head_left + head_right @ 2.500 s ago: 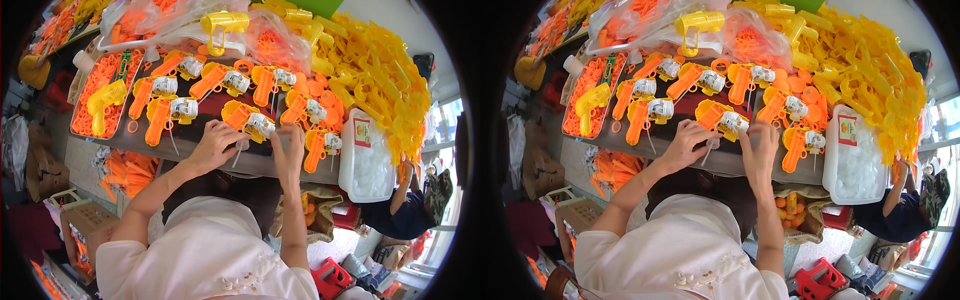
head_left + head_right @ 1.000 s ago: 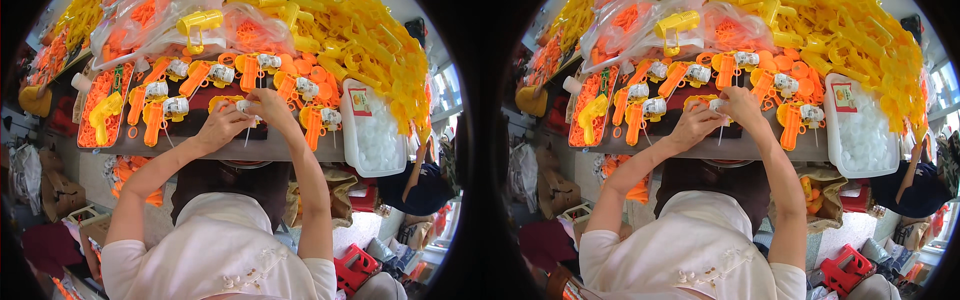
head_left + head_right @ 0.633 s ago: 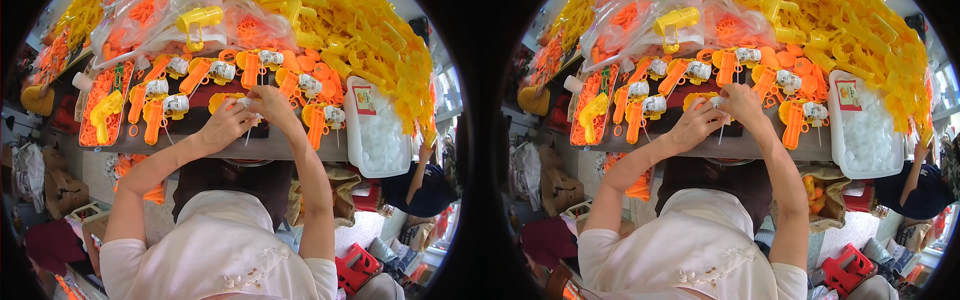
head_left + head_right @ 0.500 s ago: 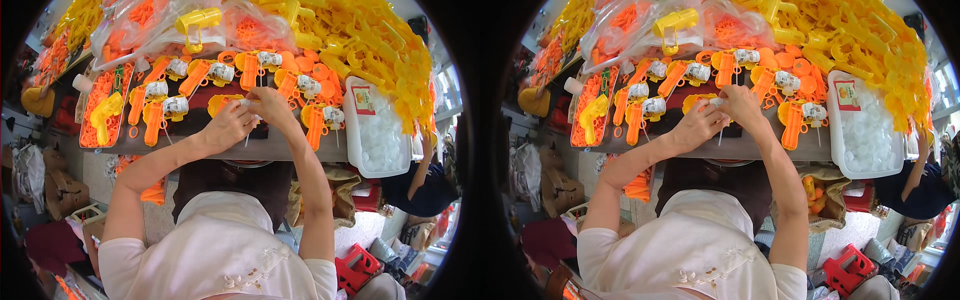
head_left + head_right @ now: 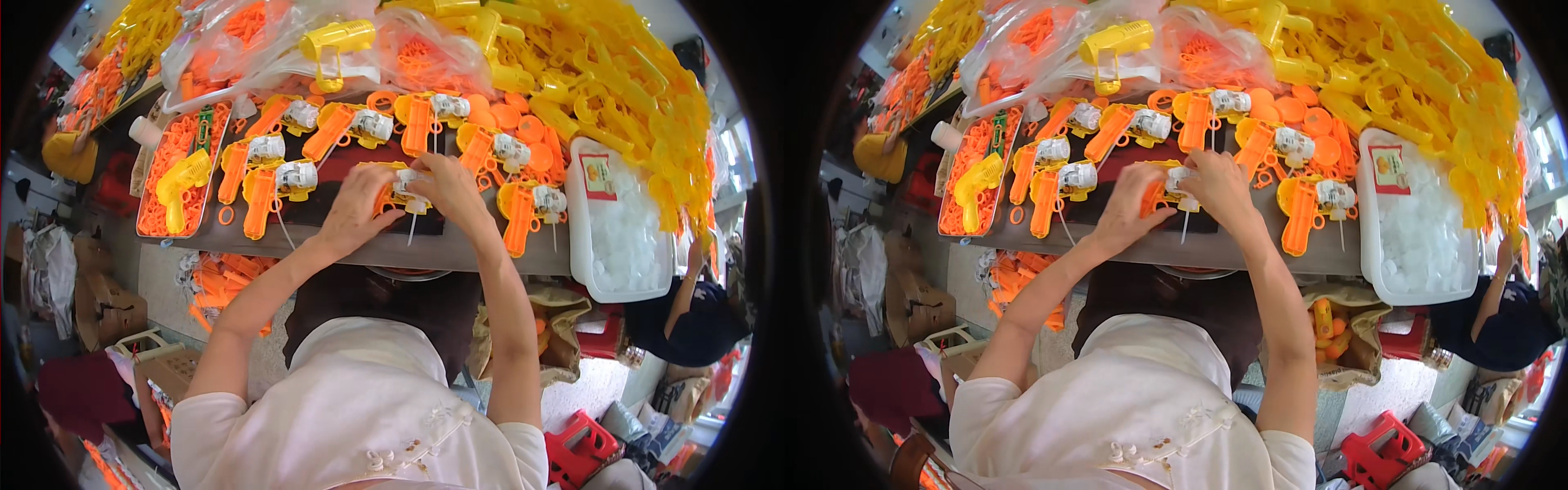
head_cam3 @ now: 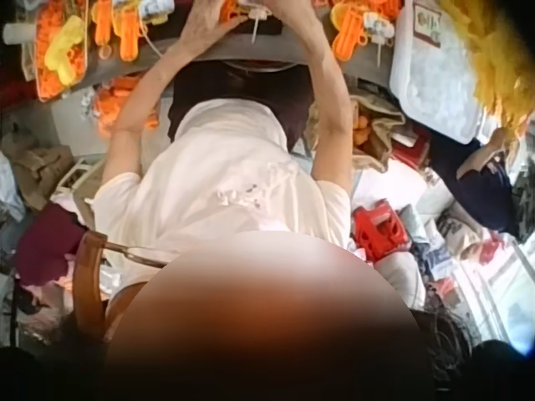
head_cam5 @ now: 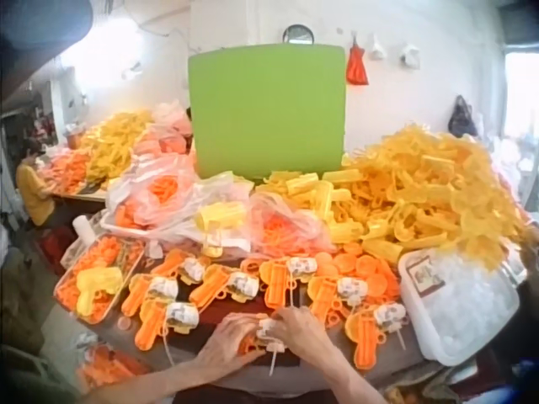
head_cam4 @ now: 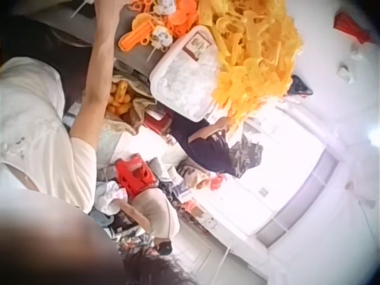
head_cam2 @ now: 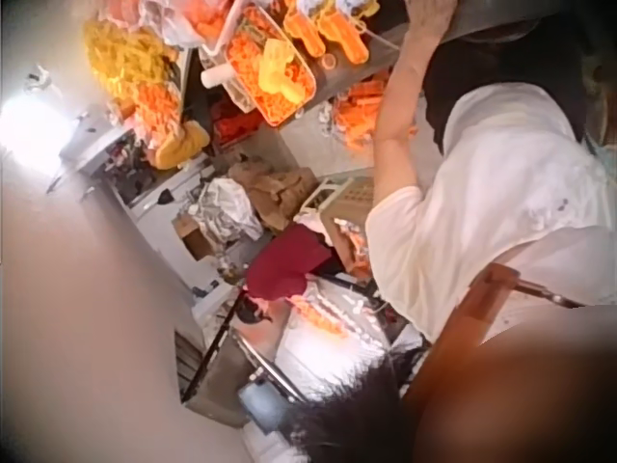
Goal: Assembling plastic toy bubble guns by attaching components and organizing them on a workbench.
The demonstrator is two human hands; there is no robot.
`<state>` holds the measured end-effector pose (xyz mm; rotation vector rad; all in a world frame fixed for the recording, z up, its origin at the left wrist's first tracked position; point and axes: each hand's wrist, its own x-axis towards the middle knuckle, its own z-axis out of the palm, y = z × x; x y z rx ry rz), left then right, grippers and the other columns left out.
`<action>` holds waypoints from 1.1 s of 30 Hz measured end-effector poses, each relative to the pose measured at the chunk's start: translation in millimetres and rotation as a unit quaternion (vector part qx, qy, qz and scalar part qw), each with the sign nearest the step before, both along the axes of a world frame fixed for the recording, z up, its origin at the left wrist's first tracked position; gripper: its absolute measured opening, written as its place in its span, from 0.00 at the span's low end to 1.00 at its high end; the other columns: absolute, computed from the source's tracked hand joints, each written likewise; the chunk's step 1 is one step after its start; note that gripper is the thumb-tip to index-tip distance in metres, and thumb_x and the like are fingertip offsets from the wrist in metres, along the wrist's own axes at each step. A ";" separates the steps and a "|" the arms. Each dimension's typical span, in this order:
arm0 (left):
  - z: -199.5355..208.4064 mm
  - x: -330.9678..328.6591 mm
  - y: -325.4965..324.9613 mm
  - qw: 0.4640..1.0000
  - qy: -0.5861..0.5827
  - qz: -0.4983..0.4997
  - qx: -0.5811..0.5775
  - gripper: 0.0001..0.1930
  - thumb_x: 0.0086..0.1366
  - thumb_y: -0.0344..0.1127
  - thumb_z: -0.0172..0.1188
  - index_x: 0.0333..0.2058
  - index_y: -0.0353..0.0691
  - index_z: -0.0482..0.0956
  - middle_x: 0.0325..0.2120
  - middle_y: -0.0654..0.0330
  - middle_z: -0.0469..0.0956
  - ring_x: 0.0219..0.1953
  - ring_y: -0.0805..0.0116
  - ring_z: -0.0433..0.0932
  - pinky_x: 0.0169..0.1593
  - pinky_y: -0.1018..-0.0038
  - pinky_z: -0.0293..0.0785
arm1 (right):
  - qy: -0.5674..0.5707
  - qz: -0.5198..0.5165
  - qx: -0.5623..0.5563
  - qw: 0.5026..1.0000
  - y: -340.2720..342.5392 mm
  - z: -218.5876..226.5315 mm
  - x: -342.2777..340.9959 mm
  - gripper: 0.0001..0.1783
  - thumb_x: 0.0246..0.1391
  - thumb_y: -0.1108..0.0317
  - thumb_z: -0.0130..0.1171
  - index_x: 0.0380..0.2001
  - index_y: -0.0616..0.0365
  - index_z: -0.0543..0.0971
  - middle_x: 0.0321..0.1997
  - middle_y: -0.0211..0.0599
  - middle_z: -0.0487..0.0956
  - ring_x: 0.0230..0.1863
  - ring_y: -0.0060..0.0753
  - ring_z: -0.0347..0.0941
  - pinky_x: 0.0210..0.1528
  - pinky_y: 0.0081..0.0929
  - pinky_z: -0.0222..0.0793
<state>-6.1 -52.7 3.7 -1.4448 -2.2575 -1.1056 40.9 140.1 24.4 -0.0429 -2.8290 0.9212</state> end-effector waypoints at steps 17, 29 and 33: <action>-11.5 1.7 -1.6 0.999 0.039 -0.006 -0.010 0.16 0.51 0.31 0.67 0.39 0.41 0.74 0.49 0.56 0.67 0.54 0.53 0.65 0.57 0.61 0.65 | 0.109 -0.166 0.041 0.979 -70.7 -35.6 85.6 0.10 0.43 0.69 0.67 0.25 0.57 0.75 0.37 0.35 0.71 0.45 0.40 0.66 0.52 0.39 0.56; -11.1 -1.9 -9.6 0.999 0.021 -0.030 0.013 0.12 0.52 0.31 0.67 0.36 0.41 0.78 0.51 0.56 0.69 0.58 0.52 0.65 0.59 0.60 0.65 | 0.112 -0.093 -0.024 0.989 -65.8 -25.9 90.8 0.06 0.47 0.72 0.64 0.29 0.58 0.77 0.37 0.34 0.73 0.42 0.37 0.69 0.51 0.36 0.58; -9.8 0.6 -22.6 0.999 0.035 0.000 -0.003 0.20 0.53 0.30 0.66 0.47 0.43 0.76 0.55 0.54 0.67 0.60 0.49 0.62 0.61 0.57 0.63 | 0.118 -0.141 -0.048 0.982 -57.3 -22.7 97.3 0.05 0.50 0.72 0.62 0.30 0.57 0.76 0.35 0.33 0.75 0.39 0.36 0.71 0.49 0.34 0.59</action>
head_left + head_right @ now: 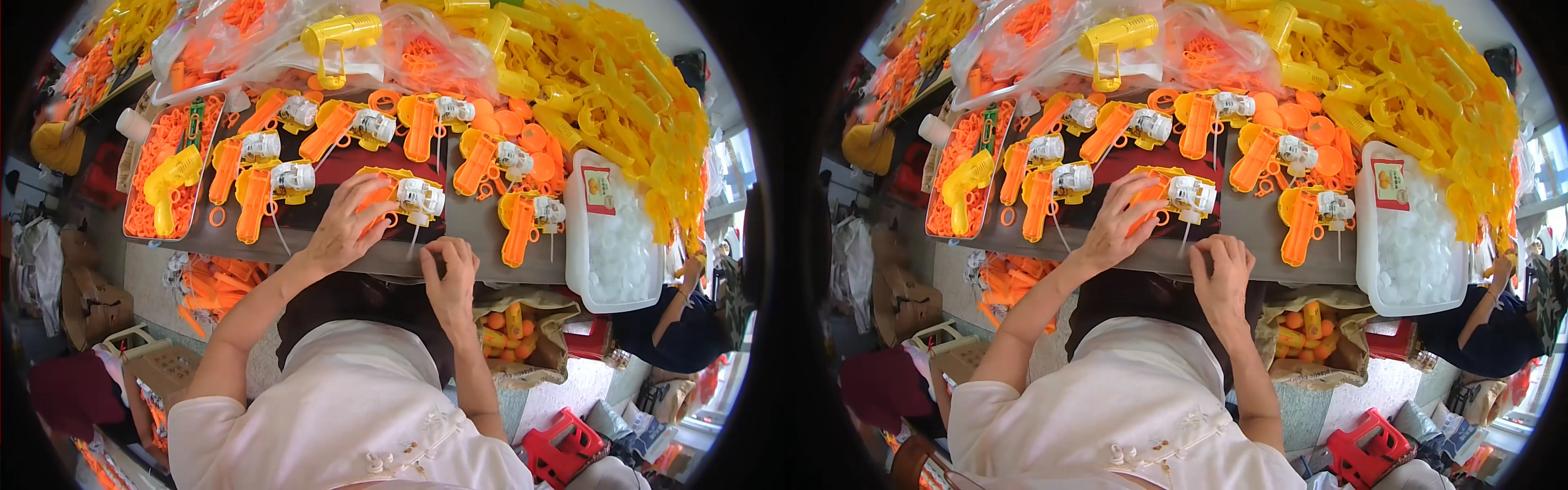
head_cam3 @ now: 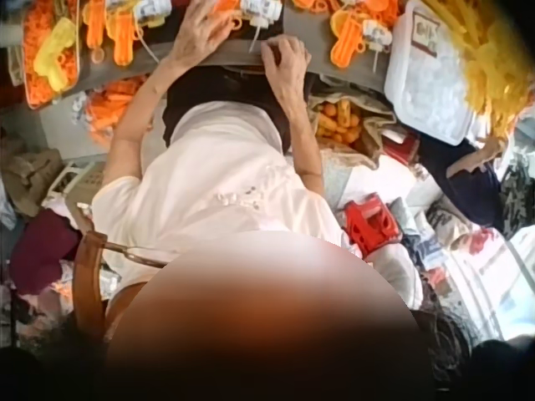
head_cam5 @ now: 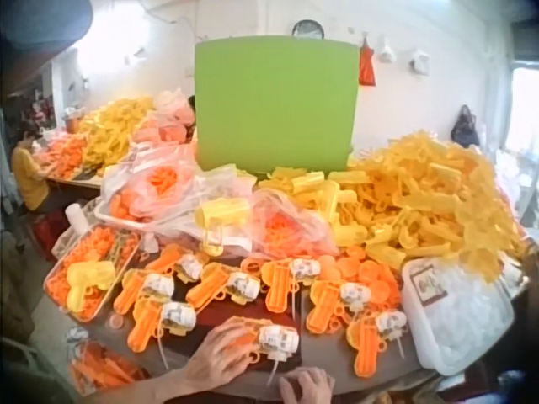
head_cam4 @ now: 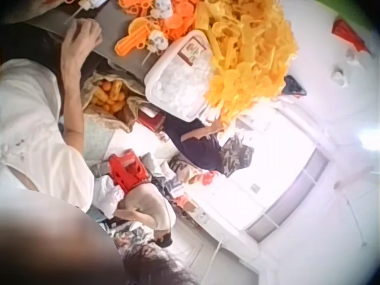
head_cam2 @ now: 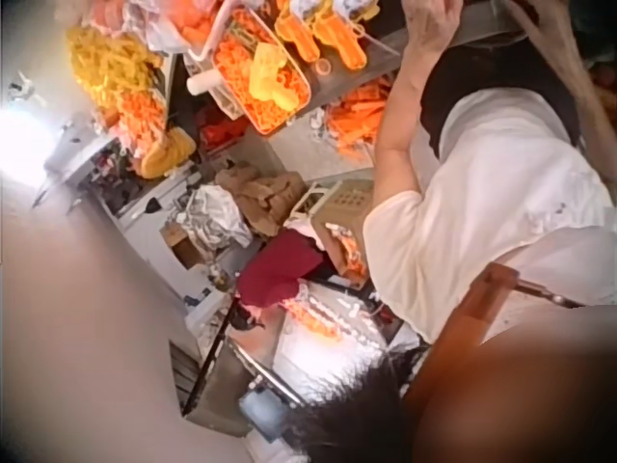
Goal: Assembling plastic toy bubble guns by attaching components and organizing them on a workbench.
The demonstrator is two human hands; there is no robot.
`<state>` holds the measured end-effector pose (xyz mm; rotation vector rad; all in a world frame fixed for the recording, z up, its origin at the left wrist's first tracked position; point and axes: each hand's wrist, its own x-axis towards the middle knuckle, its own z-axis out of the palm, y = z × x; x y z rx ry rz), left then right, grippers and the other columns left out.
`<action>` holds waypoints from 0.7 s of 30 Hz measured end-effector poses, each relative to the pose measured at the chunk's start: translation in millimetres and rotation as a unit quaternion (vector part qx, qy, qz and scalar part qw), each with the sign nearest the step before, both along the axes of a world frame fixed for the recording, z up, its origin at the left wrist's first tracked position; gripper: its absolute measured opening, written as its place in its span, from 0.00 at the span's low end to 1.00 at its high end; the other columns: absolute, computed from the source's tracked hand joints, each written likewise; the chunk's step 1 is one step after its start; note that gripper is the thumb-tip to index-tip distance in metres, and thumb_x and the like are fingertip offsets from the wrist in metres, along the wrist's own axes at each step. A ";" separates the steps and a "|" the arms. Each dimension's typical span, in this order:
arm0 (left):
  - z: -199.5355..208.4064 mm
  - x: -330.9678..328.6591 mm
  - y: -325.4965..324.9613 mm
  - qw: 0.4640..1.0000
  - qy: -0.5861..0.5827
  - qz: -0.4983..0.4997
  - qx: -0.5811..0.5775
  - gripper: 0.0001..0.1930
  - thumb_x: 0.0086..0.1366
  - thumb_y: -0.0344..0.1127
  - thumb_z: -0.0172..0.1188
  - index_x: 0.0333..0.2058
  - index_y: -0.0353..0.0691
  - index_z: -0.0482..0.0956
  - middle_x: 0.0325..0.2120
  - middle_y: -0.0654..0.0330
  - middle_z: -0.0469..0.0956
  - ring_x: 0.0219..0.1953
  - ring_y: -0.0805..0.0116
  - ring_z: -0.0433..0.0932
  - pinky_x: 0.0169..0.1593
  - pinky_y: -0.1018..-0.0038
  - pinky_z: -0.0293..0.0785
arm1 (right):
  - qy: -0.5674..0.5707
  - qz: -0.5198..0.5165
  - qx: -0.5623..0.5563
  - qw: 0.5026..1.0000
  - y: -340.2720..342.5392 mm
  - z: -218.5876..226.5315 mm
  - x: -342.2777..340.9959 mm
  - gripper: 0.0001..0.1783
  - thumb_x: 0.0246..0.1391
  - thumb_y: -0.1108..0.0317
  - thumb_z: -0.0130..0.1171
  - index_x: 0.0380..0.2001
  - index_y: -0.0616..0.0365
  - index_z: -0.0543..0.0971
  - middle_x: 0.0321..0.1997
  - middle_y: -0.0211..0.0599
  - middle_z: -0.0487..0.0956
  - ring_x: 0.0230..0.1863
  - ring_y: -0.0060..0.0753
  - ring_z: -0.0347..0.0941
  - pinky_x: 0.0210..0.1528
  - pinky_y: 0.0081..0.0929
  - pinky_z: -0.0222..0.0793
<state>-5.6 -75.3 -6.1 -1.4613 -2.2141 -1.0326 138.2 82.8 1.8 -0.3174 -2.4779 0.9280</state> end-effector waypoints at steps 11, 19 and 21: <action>15.8 16.1 27.9 0.997 -0.079 -0.004 -0.012 0.20 0.59 0.32 0.60 0.51 0.38 0.73 0.55 0.53 0.68 0.58 0.53 0.65 0.60 0.59 0.62 | 0.069 -0.092 0.042 0.992 1.5 -7.6 -4.9 0.20 0.48 0.73 0.65 0.43 0.58 0.69 0.48 0.45 0.68 0.49 0.48 0.64 0.52 0.40 0.57; 31.3 -86.2 92.9 0.968 0.155 0.078 -0.180 0.34 0.53 0.38 0.65 0.59 0.44 0.66 0.60 0.48 0.61 0.62 0.49 0.59 0.65 0.53 0.52 | 0.055 -0.009 0.152 0.987 -2.2 18.0 -21.8 0.29 0.46 0.67 0.64 0.54 0.57 0.71 0.62 0.50 0.63 0.64 0.55 0.55 0.64 0.51 0.48; 32.1 -101.4 105.0 0.967 0.096 0.073 -0.223 0.48 0.49 0.46 0.68 0.67 0.47 0.53 0.62 0.43 0.56 0.64 0.42 0.54 0.66 0.49 0.48 | -0.005 0.032 0.157 0.987 -1.5 6.9 -22.4 0.30 0.47 0.62 0.65 0.55 0.56 0.72 0.65 0.49 0.61 0.68 0.58 0.50 0.68 0.56 0.42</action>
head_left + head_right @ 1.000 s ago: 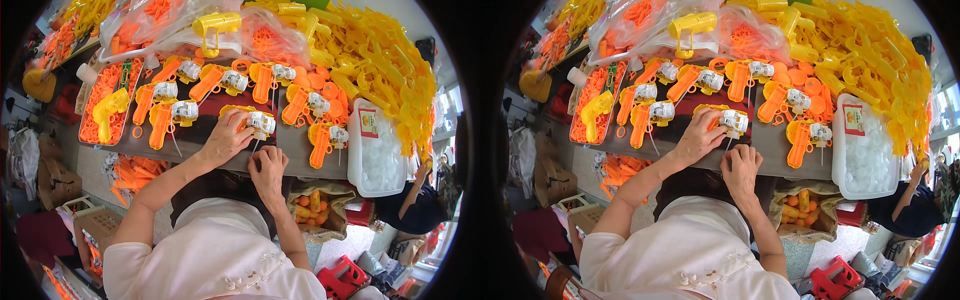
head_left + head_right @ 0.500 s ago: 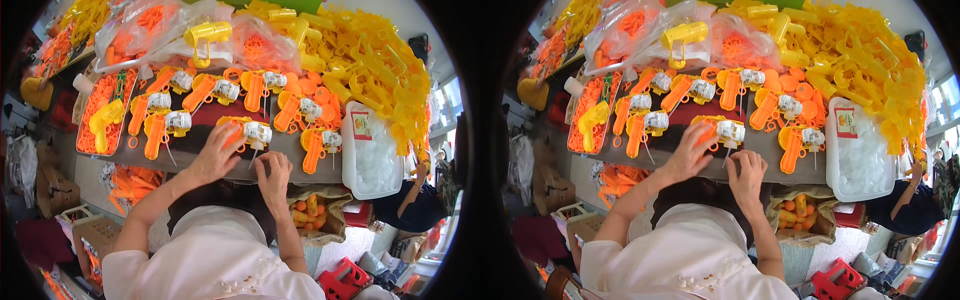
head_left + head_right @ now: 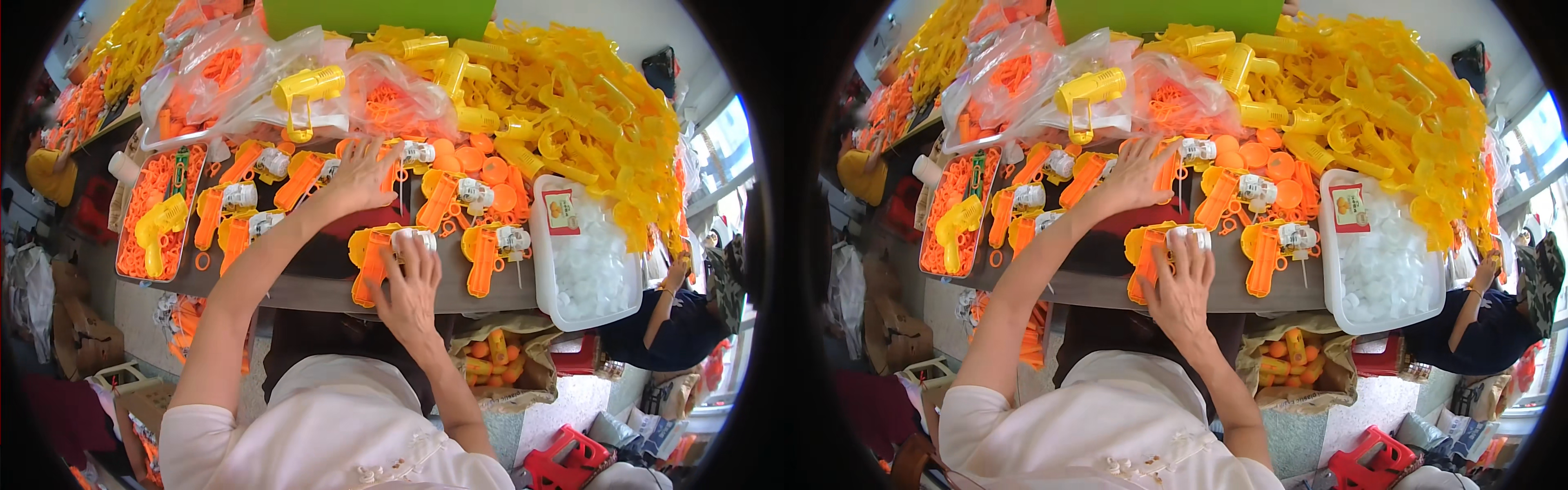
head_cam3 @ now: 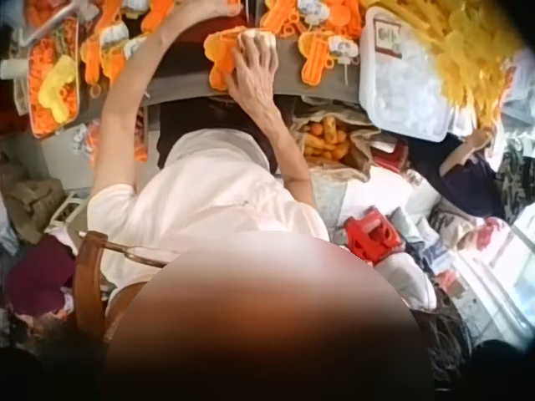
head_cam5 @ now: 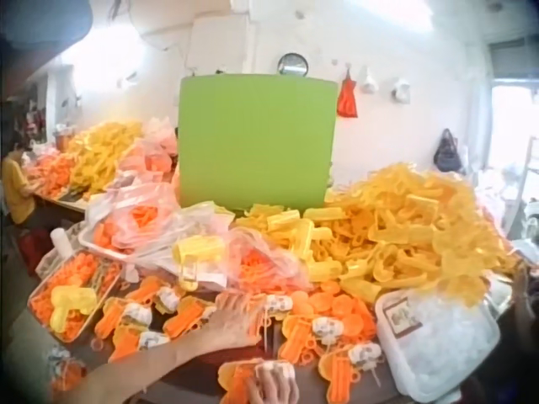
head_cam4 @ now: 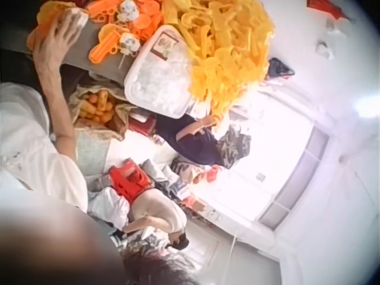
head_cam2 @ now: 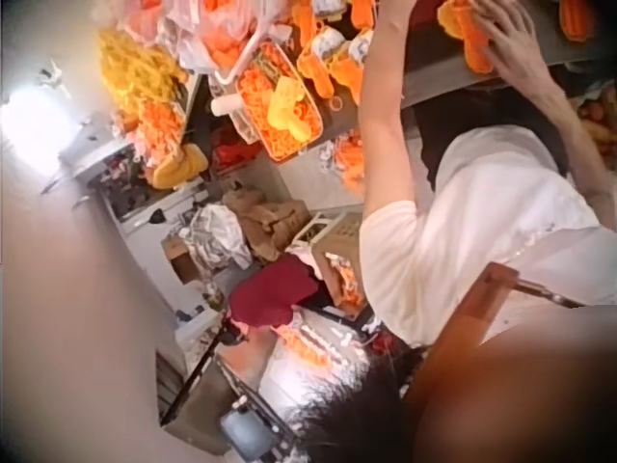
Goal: Assembling plastic toy bubble guns by attaching components and organizing them on a workbench.
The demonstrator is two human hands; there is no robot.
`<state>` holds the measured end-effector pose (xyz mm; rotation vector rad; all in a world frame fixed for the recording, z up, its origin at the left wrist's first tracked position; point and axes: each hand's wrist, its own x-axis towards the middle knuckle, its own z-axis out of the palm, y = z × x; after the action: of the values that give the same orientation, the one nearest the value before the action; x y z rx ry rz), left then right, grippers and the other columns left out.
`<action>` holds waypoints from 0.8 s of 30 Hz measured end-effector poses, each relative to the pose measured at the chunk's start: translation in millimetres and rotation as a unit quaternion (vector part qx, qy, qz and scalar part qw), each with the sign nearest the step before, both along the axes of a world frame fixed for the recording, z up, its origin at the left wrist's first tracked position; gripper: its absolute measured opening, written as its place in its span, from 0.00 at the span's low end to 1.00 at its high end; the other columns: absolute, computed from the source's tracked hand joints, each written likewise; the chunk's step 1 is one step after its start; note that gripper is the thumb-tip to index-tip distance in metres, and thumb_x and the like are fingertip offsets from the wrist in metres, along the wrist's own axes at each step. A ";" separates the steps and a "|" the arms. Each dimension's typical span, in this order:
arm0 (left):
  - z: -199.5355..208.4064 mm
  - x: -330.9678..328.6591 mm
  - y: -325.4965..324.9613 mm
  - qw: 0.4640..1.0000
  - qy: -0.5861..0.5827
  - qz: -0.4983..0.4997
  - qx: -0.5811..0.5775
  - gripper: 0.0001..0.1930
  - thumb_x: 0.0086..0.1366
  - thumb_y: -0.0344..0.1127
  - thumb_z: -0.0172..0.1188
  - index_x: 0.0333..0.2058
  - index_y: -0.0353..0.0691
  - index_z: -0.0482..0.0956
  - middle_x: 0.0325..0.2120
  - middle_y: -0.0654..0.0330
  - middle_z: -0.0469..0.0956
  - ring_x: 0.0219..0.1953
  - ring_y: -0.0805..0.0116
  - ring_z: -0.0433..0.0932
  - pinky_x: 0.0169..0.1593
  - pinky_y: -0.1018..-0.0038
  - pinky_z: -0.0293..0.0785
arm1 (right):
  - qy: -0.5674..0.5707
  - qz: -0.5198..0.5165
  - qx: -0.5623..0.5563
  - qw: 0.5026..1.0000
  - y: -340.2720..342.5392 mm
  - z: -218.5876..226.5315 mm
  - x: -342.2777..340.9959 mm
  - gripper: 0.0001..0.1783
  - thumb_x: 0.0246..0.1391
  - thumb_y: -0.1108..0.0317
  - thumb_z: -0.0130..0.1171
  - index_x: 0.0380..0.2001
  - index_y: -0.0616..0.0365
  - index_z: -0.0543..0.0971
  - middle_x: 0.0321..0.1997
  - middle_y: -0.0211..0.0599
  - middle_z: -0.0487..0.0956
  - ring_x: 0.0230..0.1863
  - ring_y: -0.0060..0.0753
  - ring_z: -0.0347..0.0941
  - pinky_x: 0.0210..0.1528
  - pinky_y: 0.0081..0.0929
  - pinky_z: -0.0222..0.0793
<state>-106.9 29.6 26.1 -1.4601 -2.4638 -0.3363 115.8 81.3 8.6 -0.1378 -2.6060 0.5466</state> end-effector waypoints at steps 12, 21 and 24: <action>-0.4 -30.2 42.7 0.955 -0.203 0.065 -0.208 0.71 0.33 0.59 0.76 0.70 0.51 0.34 0.62 0.37 0.51 0.64 0.32 0.50 0.65 0.47 0.50 | -0.020 0.104 -0.017 0.994 -25.7 -13.2 -26.1 0.29 0.47 0.56 0.66 0.52 0.54 0.74 0.67 0.44 0.60 0.70 0.56 0.47 0.67 0.58 0.43; -20.6 -101.0 36.3 0.926 -0.359 -0.079 -0.081 0.40 0.54 0.47 0.65 0.63 0.42 0.61 0.57 0.42 0.68 0.61 0.48 0.65 0.61 0.59 0.63 | -0.023 0.132 -0.013 0.991 -18.8 -16.6 -21.3 0.30 0.48 0.55 0.66 0.54 0.51 0.73 0.69 0.41 0.59 0.72 0.53 0.45 0.69 0.57 0.41; -30.5 -107.9 35.8 0.960 -0.269 -0.076 -0.016 0.26 0.57 0.39 0.60 0.54 0.37 0.71 0.50 0.47 0.75 0.54 0.56 0.73 0.57 0.66 0.68 | -0.033 0.128 -0.016 0.991 -16.9 -18.6 -20.7 0.30 0.48 0.55 0.66 0.55 0.50 0.73 0.70 0.39 0.58 0.72 0.52 0.45 0.69 0.57 0.41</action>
<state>-214.8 65.4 -4.4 -1.7655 -2.7678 -0.8259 95.1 64.4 -10.0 0.1743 -2.6990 0.6821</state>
